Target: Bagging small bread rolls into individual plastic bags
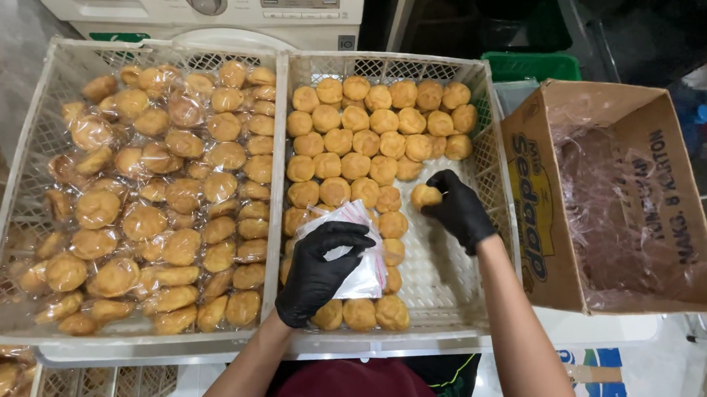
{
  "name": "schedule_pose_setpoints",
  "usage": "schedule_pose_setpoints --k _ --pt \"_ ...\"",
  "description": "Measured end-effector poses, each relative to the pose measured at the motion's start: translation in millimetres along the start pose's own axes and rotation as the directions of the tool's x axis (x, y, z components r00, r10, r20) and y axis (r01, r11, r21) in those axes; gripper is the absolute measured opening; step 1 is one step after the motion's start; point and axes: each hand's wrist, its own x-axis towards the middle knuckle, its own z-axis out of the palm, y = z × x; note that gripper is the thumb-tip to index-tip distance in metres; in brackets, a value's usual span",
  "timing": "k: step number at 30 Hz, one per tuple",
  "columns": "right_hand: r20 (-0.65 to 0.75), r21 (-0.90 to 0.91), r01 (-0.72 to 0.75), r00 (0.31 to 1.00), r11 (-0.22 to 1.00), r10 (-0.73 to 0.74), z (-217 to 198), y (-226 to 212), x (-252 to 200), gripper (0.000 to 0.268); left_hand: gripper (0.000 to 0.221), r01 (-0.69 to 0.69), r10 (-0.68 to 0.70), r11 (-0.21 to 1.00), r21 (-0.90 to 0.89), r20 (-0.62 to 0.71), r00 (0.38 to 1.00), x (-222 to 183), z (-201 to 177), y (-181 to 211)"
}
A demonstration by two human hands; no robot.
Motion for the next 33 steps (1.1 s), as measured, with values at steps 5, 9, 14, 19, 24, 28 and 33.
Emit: schedule_pose_setpoints --k 5,9,14,19,24,28,33 --pt "-0.143 0.613 0.047 0.988 0.789 0.052 -15.2 -65.5 -76.5 0.065 0.02 0.112 -0.118 0.991 -0.079 -0.07 0.991 -1.8 3.6 11.2" --pt "-0.181 0.751 0.091 0.981 0.654 0.072 -1.0 -29.6 -97.5 0.065 0.016 0.095 -0.098 0.995 -0.037 -0.085 0.992 -1.3 4.4 9.6" --pt "-0.259 0.864 0.22 0.966 0.454 0.025 18.4 -15.4 -117.3 0.063 0.018 -0.022 0.01 0.997 -0.076 -0.155 0.988 -5.0 18.5 -5.7" --pt "-0.352 0.835 0.303 0.936 0.46 0.022 32.4 -46.5 -128.5 0.06 0.029 -0.26 0.342 0.916 0.307 -0.255 0.905 -12.3 23.6 3.9" --pt "-0.336 0.861 0.29 0.941 0.418 0.039 38.4 -60.2 -129.0 0.04 0.031 -0.508 0.57 0.769 0.388 -0.056 0.82 -13.0 27.0 10.6" --pt "-0.203 0.901 0.187 0.979 0.393 -0.001 33.9 -60.9 -128.7 0.019 0.034 -0.55 0.619 0.699 0.457 -0.001 0.785 -13.4 25.8 -8.2" --pt "-0.144 0.812 0.233 0.969 0.535 -0.203 -4.9 -84.3 -144.8 0.033 0.043 -0.058 0.055 0.998 -0.021 -0.106 0.993 -21.5 22.6 -8.6"
